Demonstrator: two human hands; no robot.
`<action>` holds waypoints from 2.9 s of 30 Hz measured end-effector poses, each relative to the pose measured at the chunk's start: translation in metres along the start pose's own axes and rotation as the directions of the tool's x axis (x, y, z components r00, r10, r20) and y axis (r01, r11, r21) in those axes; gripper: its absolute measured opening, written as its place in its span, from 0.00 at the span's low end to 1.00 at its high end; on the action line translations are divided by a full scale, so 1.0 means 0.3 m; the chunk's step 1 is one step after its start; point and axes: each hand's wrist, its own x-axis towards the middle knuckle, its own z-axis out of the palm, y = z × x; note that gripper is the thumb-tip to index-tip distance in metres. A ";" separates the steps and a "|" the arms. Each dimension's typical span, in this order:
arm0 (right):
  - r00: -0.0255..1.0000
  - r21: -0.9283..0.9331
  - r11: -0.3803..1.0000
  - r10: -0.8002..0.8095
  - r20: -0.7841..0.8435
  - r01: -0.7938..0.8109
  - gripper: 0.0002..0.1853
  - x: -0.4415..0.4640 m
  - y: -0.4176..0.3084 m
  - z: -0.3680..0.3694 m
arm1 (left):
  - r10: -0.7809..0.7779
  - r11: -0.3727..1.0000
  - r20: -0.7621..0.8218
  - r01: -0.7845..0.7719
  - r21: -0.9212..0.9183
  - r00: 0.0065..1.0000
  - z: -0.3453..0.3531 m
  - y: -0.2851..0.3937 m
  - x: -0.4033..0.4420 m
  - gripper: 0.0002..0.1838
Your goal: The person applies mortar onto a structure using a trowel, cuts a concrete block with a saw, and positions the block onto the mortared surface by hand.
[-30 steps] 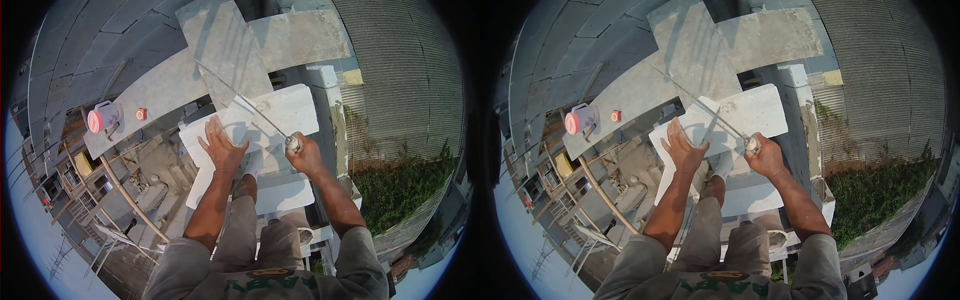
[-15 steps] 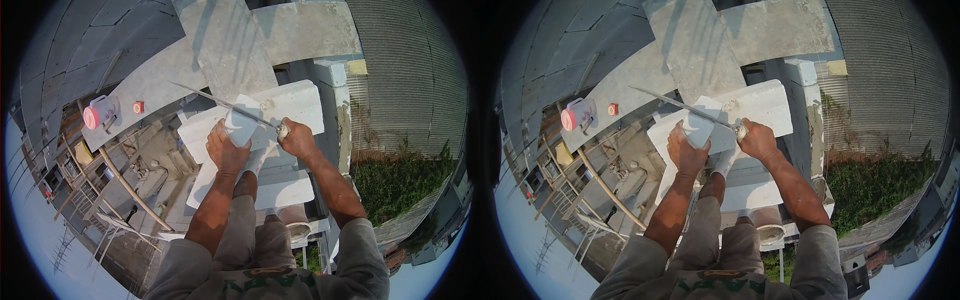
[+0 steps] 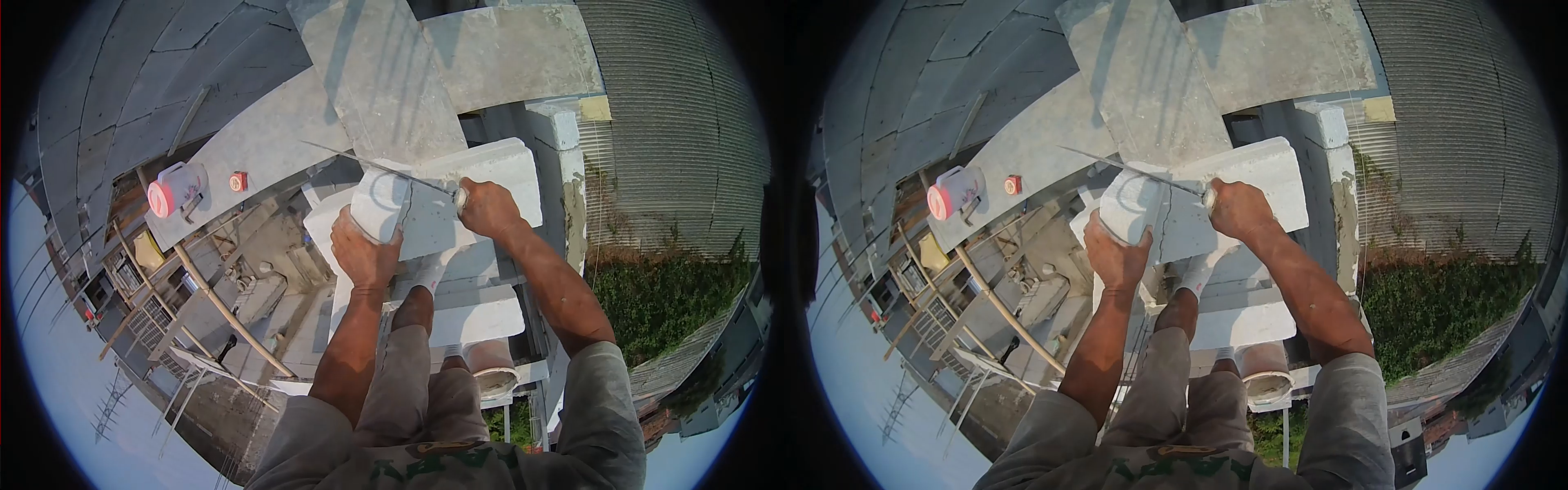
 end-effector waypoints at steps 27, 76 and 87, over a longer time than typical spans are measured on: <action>0.989 -0.066 0.996 -0.046 0.137 0.055 0.16 0.025 -0.137 -0.135 | 0.053 0.999 -0.098 -0.053 0.009 0.994 0.028 -0.023 -0.026 0.50; 0.986 0.106 0.985 -0.122 -0.110 0.134 0.12 0.018 -0.045 0.042 | 0.012 0.999 -0.053 -0.013 -0.032 0.999 0.037 -0.033 -0.040 0.53; 0.980 0.345 0.922 -0.132 -0.151 0.178 0.10 0.035 -0.161 -0.100 | 0.001 0.996 -0.043 -0.005 -0.088 0.999 0.032 -0.036 -0.030 0.51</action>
